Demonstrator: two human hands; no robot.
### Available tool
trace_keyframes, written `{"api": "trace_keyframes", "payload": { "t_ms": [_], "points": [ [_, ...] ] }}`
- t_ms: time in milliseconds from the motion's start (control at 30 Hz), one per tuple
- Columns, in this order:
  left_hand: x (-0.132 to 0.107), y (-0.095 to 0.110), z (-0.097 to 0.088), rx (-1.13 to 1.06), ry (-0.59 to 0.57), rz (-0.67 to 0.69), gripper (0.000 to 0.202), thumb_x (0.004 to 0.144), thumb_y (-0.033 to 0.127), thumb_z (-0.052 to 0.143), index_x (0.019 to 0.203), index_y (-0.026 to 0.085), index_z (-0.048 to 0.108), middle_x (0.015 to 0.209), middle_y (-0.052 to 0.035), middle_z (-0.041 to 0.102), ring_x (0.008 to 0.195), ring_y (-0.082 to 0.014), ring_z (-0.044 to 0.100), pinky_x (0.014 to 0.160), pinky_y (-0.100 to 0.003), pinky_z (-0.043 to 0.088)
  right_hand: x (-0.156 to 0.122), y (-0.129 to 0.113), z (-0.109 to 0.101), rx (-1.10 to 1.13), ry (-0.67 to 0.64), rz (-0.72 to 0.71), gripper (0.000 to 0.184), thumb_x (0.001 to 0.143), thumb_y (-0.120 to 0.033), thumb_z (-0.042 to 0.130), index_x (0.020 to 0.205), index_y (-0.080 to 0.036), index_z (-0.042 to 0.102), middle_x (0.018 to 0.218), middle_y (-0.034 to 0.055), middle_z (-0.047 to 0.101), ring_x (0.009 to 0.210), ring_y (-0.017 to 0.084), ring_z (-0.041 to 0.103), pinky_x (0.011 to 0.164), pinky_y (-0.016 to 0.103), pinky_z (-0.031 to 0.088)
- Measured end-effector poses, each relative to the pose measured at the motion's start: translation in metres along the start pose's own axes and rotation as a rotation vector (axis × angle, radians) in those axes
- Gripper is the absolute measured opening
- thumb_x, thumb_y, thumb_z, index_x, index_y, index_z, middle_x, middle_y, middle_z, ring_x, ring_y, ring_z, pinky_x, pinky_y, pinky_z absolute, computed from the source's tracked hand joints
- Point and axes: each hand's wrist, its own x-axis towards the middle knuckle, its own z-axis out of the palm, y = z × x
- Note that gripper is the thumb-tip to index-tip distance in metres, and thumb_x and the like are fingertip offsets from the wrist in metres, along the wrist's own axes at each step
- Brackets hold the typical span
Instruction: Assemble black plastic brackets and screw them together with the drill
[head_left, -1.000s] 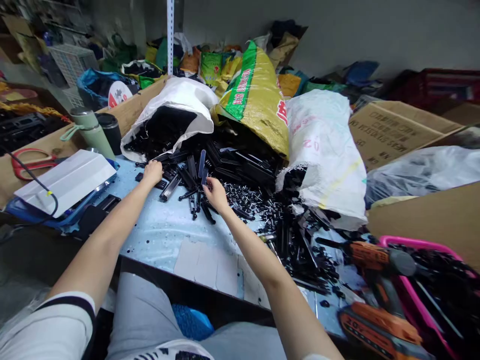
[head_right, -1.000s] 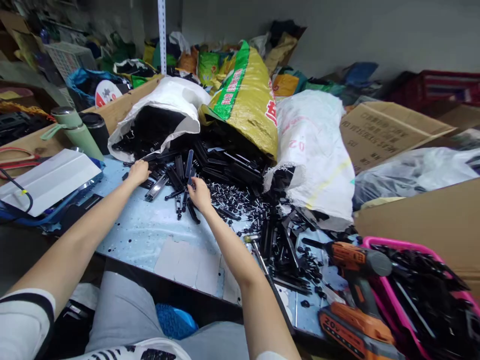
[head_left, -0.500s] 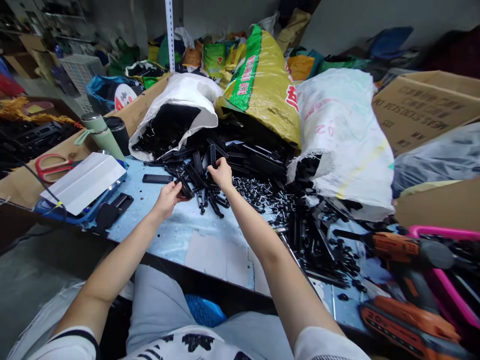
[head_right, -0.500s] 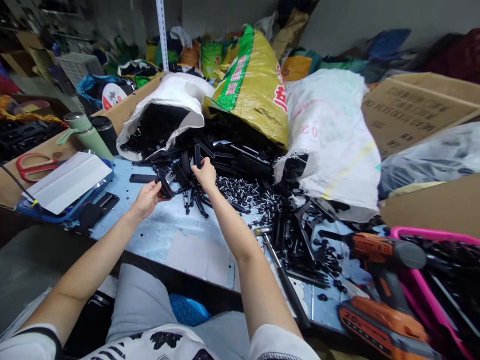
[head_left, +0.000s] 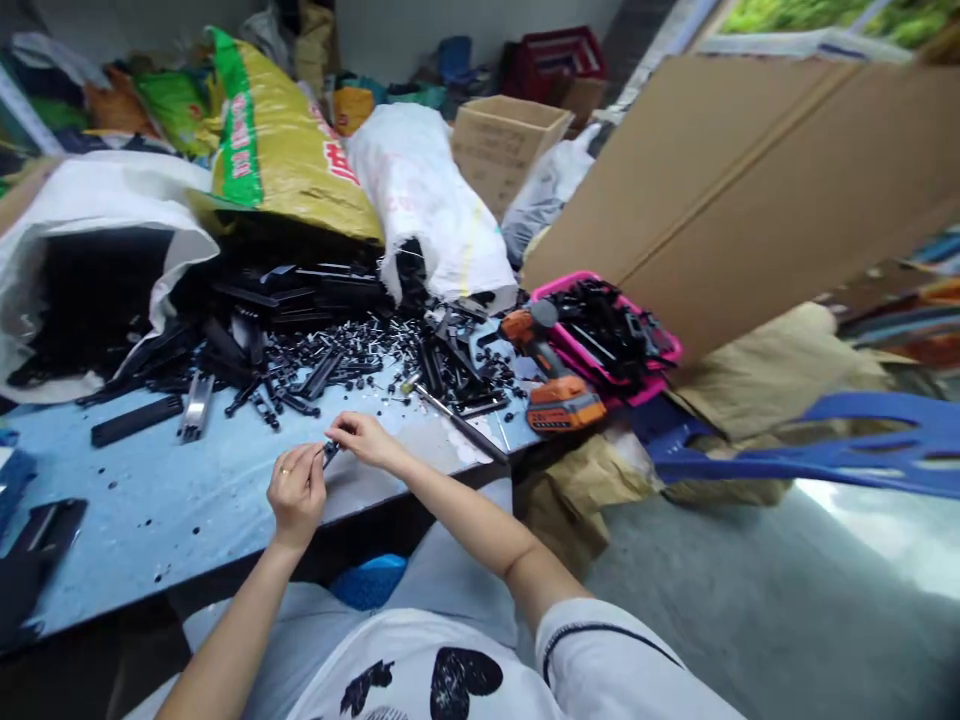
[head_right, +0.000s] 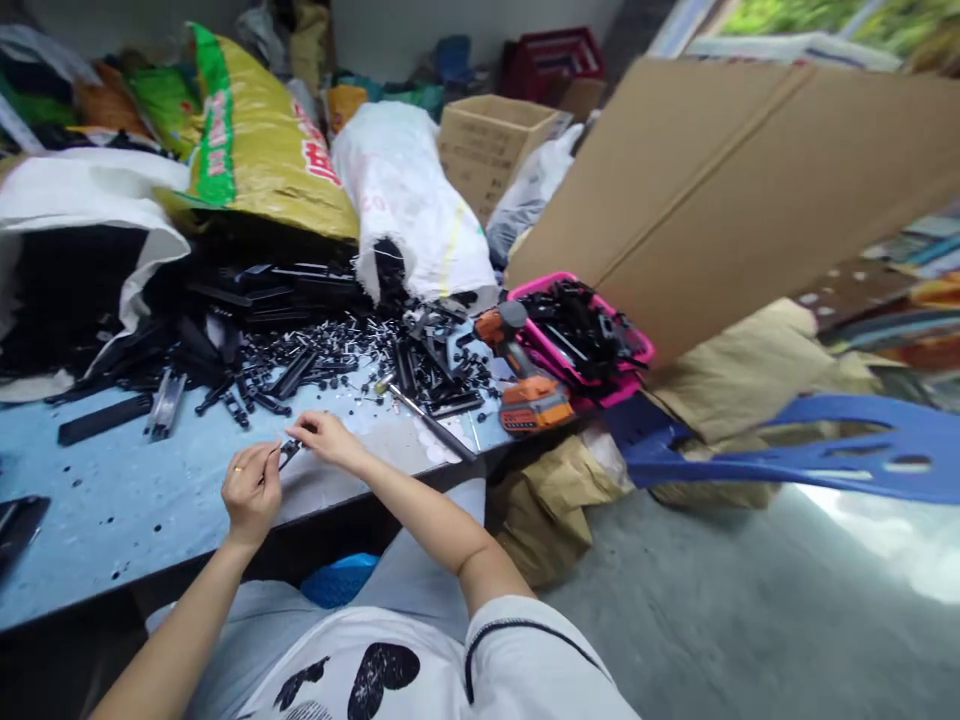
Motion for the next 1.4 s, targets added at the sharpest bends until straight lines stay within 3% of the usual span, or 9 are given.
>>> {"api": "trace_keyframes", "payload": {
  "t_ms": [100,333,600,800,1000,1100,1200,1300,1400],
  "points": [
    [-0.006,0.018,0.009,-0.048,0.066,-0.006,0.018,0.085,0.015,0.054,0.097,0.013,0.067,0.091,-0.0095,0.063,0.088,-0.0158,0.058,0.083,-0.031,0.047,-0.026,0.005,-0.007,-0.163,0.256,-0.124,0.030,0.083,-0.042,0.057,0.090,-0.013,0.060,0.086,0.0066,0.056,0.085,0.015,0.051,0.083,0.031,0.040],
    [-0.003,0.032,0.024,-0.190,0.016,-0.180,0.020,0.089,0.022,0.049,0.091,0.012,0.067,0.092,-0.0083,0.063,0.093,-0.0164,0.058,0.088,-0.034,0.045,-0.033,0.017,0.007,0.611,0.100,0.203,0.043,0.081,-0.047,0.055,0.110,-0.015,0.053,0.074,-0.0002,0.052,0.056,0.008,0.048,0.054,0.021,0.042],
    [-0.010,0.050,0.009,-0.099,0.163,-0.143,0.018,0.088,0.022,0.050,0.090,0.013,0.065,0.101,-0.0109,0.060,0.103,-0.0211,0.056,0.090,-0.039,0.045,-0.041,0.033,-0.001,0.016,0.405,0.190,0.016,0.086,-0.028,0.052,0.085,-0.016,0.062,0.075,0.0034,0.061,0.072,0.013,0.055,0.071,0.025,0.042],
    [-0.010,0.037,0.020,-0.219,-0.138,-0.273,0.035,0.094,0.033,0.035,0.107,0.015,0.062,0.129,-0.0114,0.047,0.122,-0.0223,0.045,0.103,-0.038,0.036,-0.055,0.013,-0.005,0.243,0.141,-0.105,0.038,0.086,-0.044,0.050,0.115,-0.021,0.058,0.093,0.0036,0.062,0.074,0.012,0.055,0.070,0.024,0.044],
    [-0.022,0.004,0.035,-0.012,-0.304,-0.118,0.049,0.095,0.037,0.030,0.135,0.013,0.045,0.144,-0.0151,0.029,0.132,-0.0279,0.029,0.108,-0.045,0.024,-0.065,0.006,-0.008,0.056,0.243,-0.135,0.021,0.083,-0.037,0.056,0.084,-0.017,0.061,0.076,0.0029,0.061,0.067,0.013,0.056,0.068,0.025,0.045],
    [-0.027,-0.015,0.041,0.139,-0.315,-0.057,0.059,0.093,0.040,0.033,0.141,0.006,0.033,0.141,-0.0222,0.031,0.131,-0.0319,0.028,0.107,-0.049,0.023,-0.091,-0.009,-0.073,-0.258,0.485,-0.235,0.020,0.087,-0.033,0.049,0.084,-0.017,0.061,0.081,0.0054,0.062,0.074,0.014,0.056,0.073,0.026,0.044],
    [-0.028,-0.027,0.044,0.179,-0.284,-0.094,0.059,0.092,0.040,0.035,0.139,0.005,0.035,0.134,-0.0236,0.039,0.128,-0.0312,0.033,0.106,-0.048,0.026,-0.124,-0.017,-0.192,-0.518,0.914,-0.170,0.024,0.088,-0.035,0.048,0.083,-0.015,0.060,0.084,0.0081,0.062,0.079,0.015,0.054,0.076,0.027,0.041],
    [-0.027,-0.028,0.045,0.198,-0.269,-0.071,0.054,0.091,0.040,0.038,0.134,0.007,0.042,0.131,-0.0222,0.043,0.126,-0.0310,0.036,0.105,-0.049,0.027,-0.154,-0.005,-0.320,-0.774,1.220,0.229,0.026,0.087,-0.035,0.047,0.089,-0.014,0.061,0.089,0.0114,0.062,0.078,0.015,0.052,0.077,0.032,0.038],
    [-0.027,-0.026,0.045,0.203,-0.275,-0.040,0.052,0.091,0.040,0.038,0.128,0.006,0.048,0.129,-0.0224,0.044,0.125,-0.0311,0.037,0.105,-0.048,0.029,-0.176,0.018,-0.404,-0.778,1.255,0.514,0.016,0.077,-0.025,0.058,0.079,-0.009,0.062,0.083,0.0158,0.061,0.070,0.013,0.050,0.077,0.037,0.036]
  ]
}}
